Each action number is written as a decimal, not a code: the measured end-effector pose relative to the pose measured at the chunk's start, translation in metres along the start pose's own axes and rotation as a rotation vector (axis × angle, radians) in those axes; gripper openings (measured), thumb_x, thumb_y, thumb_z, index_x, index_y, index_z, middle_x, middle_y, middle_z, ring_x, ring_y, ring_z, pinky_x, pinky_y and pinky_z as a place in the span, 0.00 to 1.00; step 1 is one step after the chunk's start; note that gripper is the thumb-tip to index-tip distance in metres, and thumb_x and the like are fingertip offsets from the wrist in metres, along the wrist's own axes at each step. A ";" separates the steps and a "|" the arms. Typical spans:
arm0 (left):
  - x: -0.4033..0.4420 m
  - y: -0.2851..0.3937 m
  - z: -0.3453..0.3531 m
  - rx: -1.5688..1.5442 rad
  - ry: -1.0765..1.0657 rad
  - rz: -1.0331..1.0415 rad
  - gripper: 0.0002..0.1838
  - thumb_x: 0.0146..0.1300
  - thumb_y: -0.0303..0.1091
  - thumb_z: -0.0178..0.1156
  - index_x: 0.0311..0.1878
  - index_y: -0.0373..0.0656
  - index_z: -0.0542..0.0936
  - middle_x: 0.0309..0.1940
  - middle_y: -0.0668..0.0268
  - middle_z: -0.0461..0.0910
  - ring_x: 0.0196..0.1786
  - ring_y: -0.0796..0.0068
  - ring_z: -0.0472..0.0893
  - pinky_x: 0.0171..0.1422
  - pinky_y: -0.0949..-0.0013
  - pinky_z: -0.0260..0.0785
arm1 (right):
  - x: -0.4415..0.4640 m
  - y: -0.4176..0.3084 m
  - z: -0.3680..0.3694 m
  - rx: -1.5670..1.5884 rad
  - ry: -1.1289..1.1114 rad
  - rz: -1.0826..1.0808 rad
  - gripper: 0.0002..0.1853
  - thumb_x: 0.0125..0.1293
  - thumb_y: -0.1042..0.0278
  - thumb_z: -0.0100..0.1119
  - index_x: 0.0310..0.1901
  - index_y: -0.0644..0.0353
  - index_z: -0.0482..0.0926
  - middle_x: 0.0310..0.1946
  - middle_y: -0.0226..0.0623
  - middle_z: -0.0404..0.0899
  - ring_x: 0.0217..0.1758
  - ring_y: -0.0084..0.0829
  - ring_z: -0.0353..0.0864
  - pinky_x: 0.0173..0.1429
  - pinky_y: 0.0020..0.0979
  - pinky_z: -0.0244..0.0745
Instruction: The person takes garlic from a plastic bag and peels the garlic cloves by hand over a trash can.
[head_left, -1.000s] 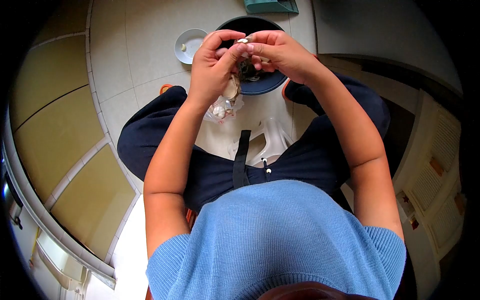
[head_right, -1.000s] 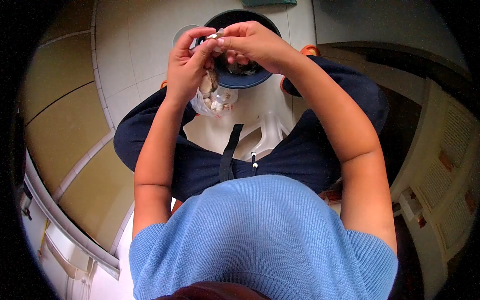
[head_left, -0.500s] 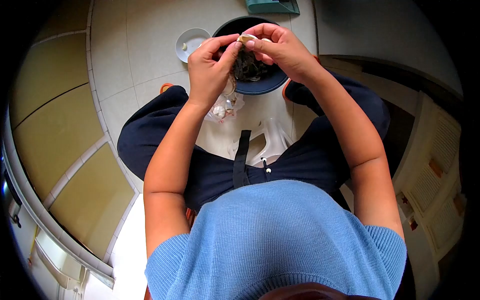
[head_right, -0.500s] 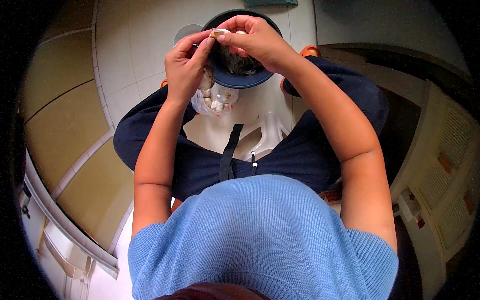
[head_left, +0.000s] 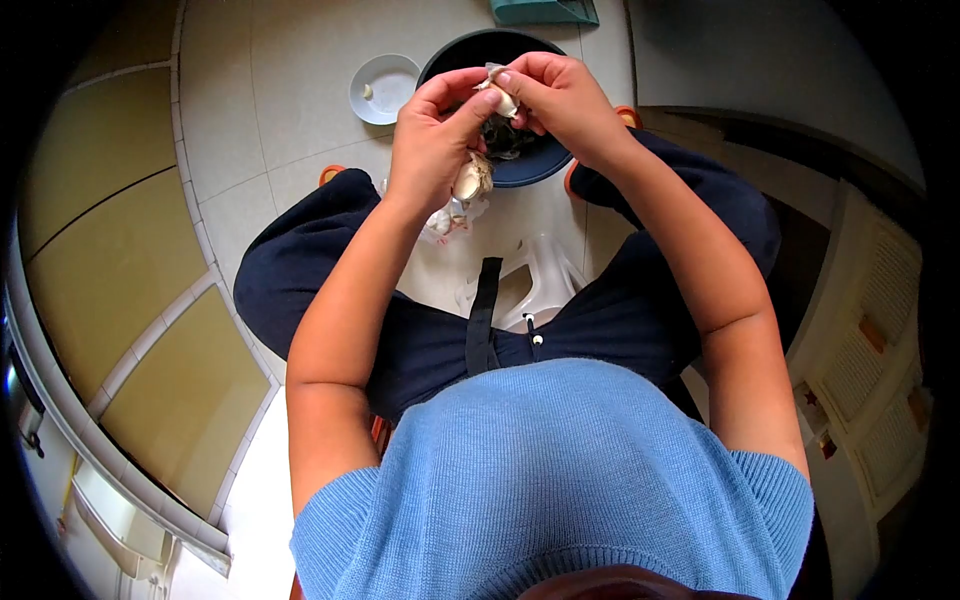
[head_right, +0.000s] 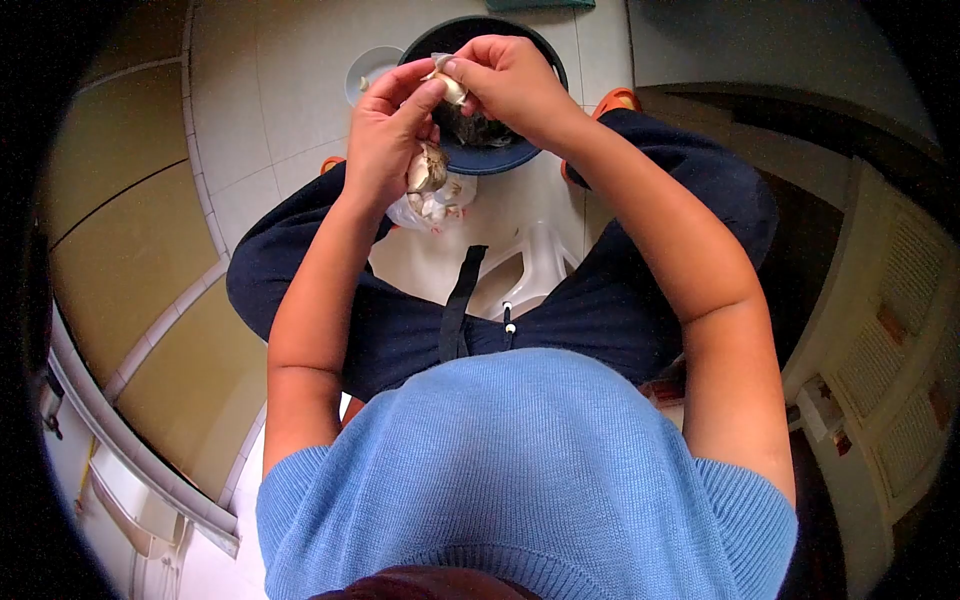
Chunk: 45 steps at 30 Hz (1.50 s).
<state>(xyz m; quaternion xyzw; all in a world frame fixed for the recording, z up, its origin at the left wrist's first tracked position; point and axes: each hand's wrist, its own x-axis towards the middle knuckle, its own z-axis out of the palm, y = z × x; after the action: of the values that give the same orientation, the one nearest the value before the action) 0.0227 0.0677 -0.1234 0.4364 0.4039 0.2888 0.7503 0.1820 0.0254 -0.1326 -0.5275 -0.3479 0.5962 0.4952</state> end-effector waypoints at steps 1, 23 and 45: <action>-0.001 -0.002 0.001 -0.016 0.008 -0.023 0.14 0.57 0.30 0.65 0.46 0.38 0.77 0.35 0.68 0.79 0.28 0.87 0.74 0.28 0.82 0.66 | 0.000 0.001 0.002 0.001 0.000 0.001 0.10 0.64 0.62 0.57 0.36 0.61 0.78 0.24 0.26 0.77 0.22 0.14 0.74 0.23 0.15 0.65; 0.005 -0.011 -0.005 0.103 0.105 -0.073 0.09 0.58 0.32 0.65 0.39 0.39 0.79 0.30 0.69 0.80 0.29 0.85 0.75 0.29 0.81 0.65 | 0.010 0.012 -0.011 -0.660 0.012 0.002 0.15 0.60 0.59 0.51 0.37 0.61 0.82 0.31 0.38 0.82 0.29 0.34 0.81 0.35 0.31 0.74; 0.003 -0.002 -0.006 0.122 0.116 0.094 0.09 0.61 0.30 0.62 0.41 0.36 0.81 0.29 0.69 0.80 0.26 0.87 0.73 0.30 0.83 0.65 | 0.006 -0.003 -0.003 0.126 -0.127 0.133 0.15 0.59 0.67 0.64 0.45 0.65 0.75 0.34 0.34 0.79 0.34 0.21 0.79 0.40 0.22 0.77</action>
<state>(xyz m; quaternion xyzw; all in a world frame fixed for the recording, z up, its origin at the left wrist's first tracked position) 0.0190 0.0713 -0.1283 0.4824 0.4424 0.3233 0.6834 0.1855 0.0312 -0.1324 -0.4782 -0.3046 0.6808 0.4638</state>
